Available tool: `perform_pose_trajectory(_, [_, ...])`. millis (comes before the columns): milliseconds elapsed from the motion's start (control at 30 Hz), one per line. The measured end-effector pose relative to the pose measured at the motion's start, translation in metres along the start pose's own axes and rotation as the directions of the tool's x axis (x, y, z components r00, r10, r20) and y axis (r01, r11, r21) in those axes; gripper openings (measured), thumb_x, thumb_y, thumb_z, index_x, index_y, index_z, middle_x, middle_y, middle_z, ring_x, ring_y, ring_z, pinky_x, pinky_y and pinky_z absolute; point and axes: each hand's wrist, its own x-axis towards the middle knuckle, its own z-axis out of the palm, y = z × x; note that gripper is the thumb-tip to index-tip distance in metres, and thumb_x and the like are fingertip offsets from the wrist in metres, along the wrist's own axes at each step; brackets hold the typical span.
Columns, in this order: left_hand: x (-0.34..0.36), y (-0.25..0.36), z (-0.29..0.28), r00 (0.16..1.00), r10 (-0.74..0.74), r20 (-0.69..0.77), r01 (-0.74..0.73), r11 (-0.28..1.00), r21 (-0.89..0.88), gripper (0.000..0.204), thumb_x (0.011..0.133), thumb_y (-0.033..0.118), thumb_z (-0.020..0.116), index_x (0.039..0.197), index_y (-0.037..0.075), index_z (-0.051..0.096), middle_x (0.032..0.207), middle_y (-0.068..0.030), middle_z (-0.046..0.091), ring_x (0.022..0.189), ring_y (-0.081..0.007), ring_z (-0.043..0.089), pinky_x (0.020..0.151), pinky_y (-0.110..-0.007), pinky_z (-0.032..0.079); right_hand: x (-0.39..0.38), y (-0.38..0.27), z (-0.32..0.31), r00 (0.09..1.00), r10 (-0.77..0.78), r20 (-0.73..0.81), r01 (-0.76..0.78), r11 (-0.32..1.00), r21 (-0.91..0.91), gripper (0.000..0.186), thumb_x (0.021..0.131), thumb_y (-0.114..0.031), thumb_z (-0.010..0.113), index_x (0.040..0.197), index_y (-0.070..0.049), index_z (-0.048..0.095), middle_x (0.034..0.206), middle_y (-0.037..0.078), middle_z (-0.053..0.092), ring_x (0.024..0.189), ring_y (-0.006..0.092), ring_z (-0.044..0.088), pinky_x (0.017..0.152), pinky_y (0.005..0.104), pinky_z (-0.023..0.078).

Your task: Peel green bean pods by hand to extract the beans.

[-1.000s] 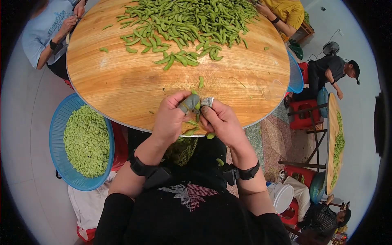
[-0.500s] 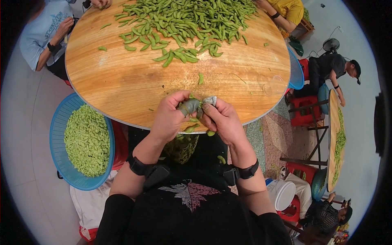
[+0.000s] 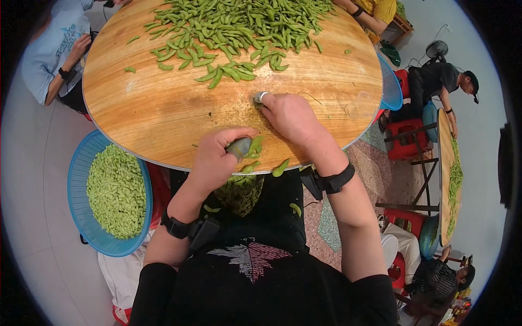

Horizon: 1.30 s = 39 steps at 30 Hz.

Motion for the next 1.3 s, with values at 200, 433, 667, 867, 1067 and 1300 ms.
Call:
perform_pose_trajectory(200, [-0.002, -0.007, -0.003, 0.969, 0.16, -0.187, -0.174, 0.983, -0.065, 0.029, 0.079, -0.002, 0.061, 0.108, 0.003, 0.062, 0.089, 0.0007, 0.06, 0.079, -0.0063, 0.054, 0.068, -0.02, 0.043, -0.017, -0.01, 0.003, 0.946, 0.297, 0.128, -0.263, 0.475, 0.84, 0.009, 0.086, -0.011, 0.055, 0.091, -0.003, 0.058, 0.059, 0.003, 0.054, 0.05, 0.0136, 0.051, 0.046, 0.0282, 0.04])
perform_pose_trajectory(433, [0.008, -0.002, 0.012, 0.988, 0.03, -0.153, -0.109, 0.838, -0.536, 0.021, 0.079, 0.0, 0.064, 0.1, -0.002, 0.059, 0.082, -0.0017, 0.058, 0.074, -0.0073, 0.054, 0.064, -0.02, 0.044, -0.037, -0.052, -0.006, 0.936, 0.234, 0.263, -0.212, -0.222, 0.952, 0.01, 0.091, -0.012, 0.052, 0.097, -0.005, 0.056, 0.062, -0.006, 0.044, 0.049, 0.0019, 0.034, 0.043, 0.0177, 0.024])
perform_pose_trajectory(667, [0.008, -0.015, 0.009, 0.994, -0.071, -0.079, -0.016, 0.635, -0.773, 0.014, 0.086, 0.004, 0.056, 0.099, 0.002, 0.061, 0.095, -0.0087, 0.064, 0.065, -0.0075, 0.049, 0.05, -0.018, 0.033, -0.055, -0.067, 0.0, 0.916, 0.376, 0.14, -0.087, -0.154, 0.984, 0.015, 0.096, -0.017, 0.044, 0.099, -0.005, 0.053, 0.06, -0.006, 0.041, 0.049, 0.0028, 0.034, 0.043, 0.0189, 0.025])
perform_pose_trajectory(867, [0.007, -0.01, 0.015, 0.99, -0.056, -0.131, -0.064, 0.648, -0.759, 0.016, 0.085, 0.0, 0.055, 0.099, 0.002, 0.063, 0.091, -0.0053, 0.064, 0.065, -0.0032, 0.049, 0.05, -0.015, 0.033, -0.059, -0.072, -0.002, 0.924, 0.297, 0.24, -0.241, -0.034, 0.97, 0.016, 0.096, -0.017, 0.042, 0.093, -0.005, 0.052, 0.06, -0.005, 0.041, 0.05, 0.0029, 0.035, 0.046, 0.0185, 0.028])
perform_pose_trajectory(1067, [0.003, -0.008, 0.011, 0.985, -0.135, -0.11, -0.016, 0.557, -0.831, 0.014, 0.082, -0.004, 0.056, 0.094, 0.0, 0.062, 0.09, -0.0054, 0.064, 0.065, -0.0034, 0.049, 0.051, -0.016, 0.034, -0.063, -0.069, -0.005, 0.95, 0.186, 0.251, -0.252, -0.018, 0.968, 0.018, 0.096, -0.017, 0.042, 0.089, -0.005, 0.053, 0.06, -0.006, 0.042, 0.051, 0.0026, 0.036, 0.046, 0.0187, 0.029])
perform_pose_trajectory(1300, [0.002, -0.014, 0.019, 0.959, 0.106, -0.263, -0.237, 0.806, -0.543, 0.009, 0.085, 0.004, 0.058, 0.094, 0.002, 0.061, 0.089, -0.0039, 0.062, 0.063, -0.0028, 0.045, 0.05, -0.016, 0.032, -0.063, -0.066, 0.005, 0.947, 0.187, 0.261, -0.256, -0.049, 0.965, 0.018, 0.096, -0.017, 0.044, 0.094, -0.003, 0.055, 0.062, -0.002, 0.045, 0.051, 0.0036, 0.035, 0.046, 0.0172, 0.027])
